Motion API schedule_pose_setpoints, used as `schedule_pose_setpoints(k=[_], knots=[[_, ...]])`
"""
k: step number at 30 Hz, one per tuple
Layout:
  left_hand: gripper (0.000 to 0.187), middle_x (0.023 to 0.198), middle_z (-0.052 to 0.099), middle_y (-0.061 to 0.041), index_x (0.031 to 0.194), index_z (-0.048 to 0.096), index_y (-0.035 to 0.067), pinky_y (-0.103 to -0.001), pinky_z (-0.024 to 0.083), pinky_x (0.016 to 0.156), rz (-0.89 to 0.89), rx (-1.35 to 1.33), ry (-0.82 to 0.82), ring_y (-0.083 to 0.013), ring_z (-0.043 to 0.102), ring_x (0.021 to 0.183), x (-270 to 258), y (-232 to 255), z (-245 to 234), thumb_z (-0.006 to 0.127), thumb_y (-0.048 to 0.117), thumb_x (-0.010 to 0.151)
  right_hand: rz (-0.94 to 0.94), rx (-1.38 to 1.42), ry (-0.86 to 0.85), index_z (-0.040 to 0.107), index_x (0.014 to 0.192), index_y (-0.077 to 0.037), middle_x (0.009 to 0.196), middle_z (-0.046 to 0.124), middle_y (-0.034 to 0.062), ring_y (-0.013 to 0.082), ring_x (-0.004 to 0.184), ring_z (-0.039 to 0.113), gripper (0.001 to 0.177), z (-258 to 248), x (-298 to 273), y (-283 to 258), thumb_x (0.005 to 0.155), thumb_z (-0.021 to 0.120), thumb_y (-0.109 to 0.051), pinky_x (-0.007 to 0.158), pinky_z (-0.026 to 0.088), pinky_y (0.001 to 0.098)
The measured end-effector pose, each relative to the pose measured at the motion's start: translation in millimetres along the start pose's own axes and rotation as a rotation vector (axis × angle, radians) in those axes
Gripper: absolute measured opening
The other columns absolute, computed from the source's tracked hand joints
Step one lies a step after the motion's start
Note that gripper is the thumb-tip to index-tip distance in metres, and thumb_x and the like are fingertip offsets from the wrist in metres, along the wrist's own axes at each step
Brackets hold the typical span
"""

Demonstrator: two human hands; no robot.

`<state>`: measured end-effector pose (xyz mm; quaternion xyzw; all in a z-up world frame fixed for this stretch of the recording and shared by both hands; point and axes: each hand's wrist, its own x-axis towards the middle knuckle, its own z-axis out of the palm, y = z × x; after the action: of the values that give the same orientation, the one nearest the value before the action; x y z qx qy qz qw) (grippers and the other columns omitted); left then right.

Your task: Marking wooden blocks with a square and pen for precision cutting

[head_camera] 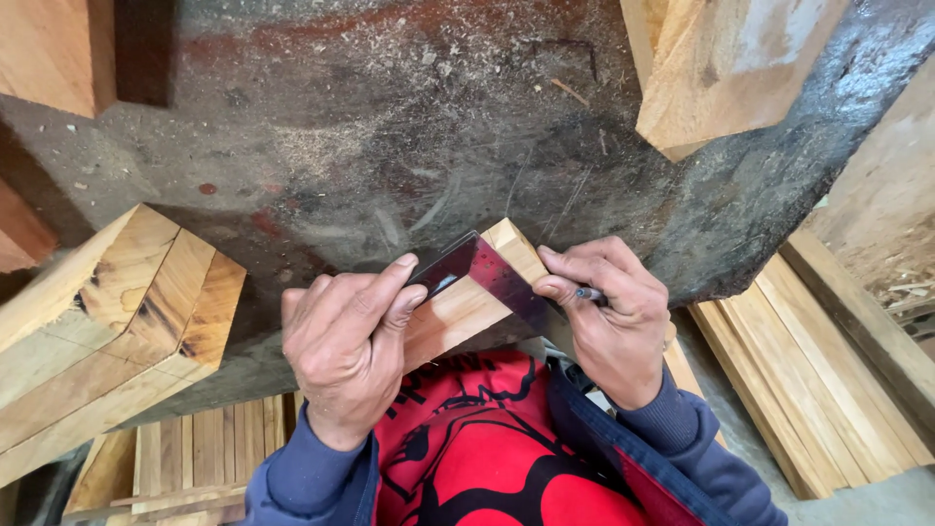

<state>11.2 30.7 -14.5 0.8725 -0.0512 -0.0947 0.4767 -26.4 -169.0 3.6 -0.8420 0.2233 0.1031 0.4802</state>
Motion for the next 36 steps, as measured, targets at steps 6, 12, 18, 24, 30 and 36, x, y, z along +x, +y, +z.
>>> schedule_pose_setpoints(k=[6, 12, 18, 24, 30, 36], knots=[[0.015, 0.069, 0.061, -0.003, 0.095, 0.070, 0.009, -0.030, 0.036, 0.062, -0.007, -0.021, -0.004, -0.0215, 0.053, 0.054, -0.4, -0.9, 0.4, 0.065, 0.016, 0.083, 0.002, -0.014, -0.017, 0.070, 0.088, -0.004, 0.073, 0.060, 0.0115, 0.0163, 0.067, 0.062, 0.014, -1.6, 0.3, 0.0, 0.076, 0.071, -0.009, 0.066, 0.049, 0.0287], [0.014, 0.068, 0.061, -0.003, 0.093, 0.070, 0.008, -0.030, 0.037, 0.061, 0.002, -0.010, 0.006, -0.0222, 0.053, 0.053, 1.2, -0.8, 0.9, 0.067, 0.015, 0.082, 0.014, -0.008, -0.006, 0.070, 0.088, -0.005, 0.073, 0.060, 0.0112, 0.0166, 0.066, 0.062, 0.014, -0.3, 0.5, -1.2, 0.075, 0.071, -0.010, 0.066, 0.049, 0.0282], [0.014, 0.066, 0.061, -0.003, 0.091, 0.071, 0.007, -0.029, 0.037, 0.061, 0.022, 0.026, 0.050, -0.0199, 0.052, 0.052, 1.5, 0.4, 4.1, 0.072, 0.015, 0.079, -0.011, -0.053, -0.028, 0.070, 0.089, -0.004, 0.074, 0.060, 0.0121, 0.0167, 0.067, 0.061, 0.015, -1.8, 0.4, 0.7, 0.076, 0.071, -0.012, 0.064, 0.049, 0.0287], [0.014, 0.065, 0.060, -0.003, 0.090, 0.071, 0.007, -0.029, 0.037, 0.060, 0.052, 0.049, 0.090, -0.0194, 0.052, 0.052, -2.2, -0.9, 5.9, 0.072, 0.016, 0.080, -0.115, -0.116, 0.069, 0.066, 0.098, -0.001, 0.077, 0.059, 0.0139, 0.0206, 0.067, 0.057, 0.024, -6.6, 2.5, -6.7, 0.086, 0.060, -0.021, 0.067, 0.047, 0.0319], [0.012, 0.073, 0.063, -0.006, 0.093, 0.069, 0.003, -0.033, 0.031, 0.063, 0.074, 0.169, -0.013, -0.0204, 0.051, 0.058, -4.6, 5.5, -0.3, 0.066, 0.013, 0.086, -0.116, -0.022, 0.230, 0.058, 0.086, 0.000, 0.079, 0.038, 0.0072, 0.0134, 0.071, 0.038, 0.044, -32.7, 3.7, -7.1, 0.099, 0.030, -0.031, 0.060, 0.029, 0.0229], [0.011, 0.077, 0.064, -0.007, 0.095, 0.069, 0.004, -0.032, 0.032, 0.066, 0.074, 0.190, -0.018, -0.0205, 0.054, 0.062, -10.5, 7.3, 1.2, 0.067, 0.013, 0.088, -0.402, -0.091, -0.019, 0.059, 0.097, 0.011, 0.076, 0.063, 0.0188, 0.0222, 0.064, 0.057, 0.022, -43.1, 10.4, -17.5, 0.093, 0.051, -0.009, 0.057, 0.042, 0.0301]])
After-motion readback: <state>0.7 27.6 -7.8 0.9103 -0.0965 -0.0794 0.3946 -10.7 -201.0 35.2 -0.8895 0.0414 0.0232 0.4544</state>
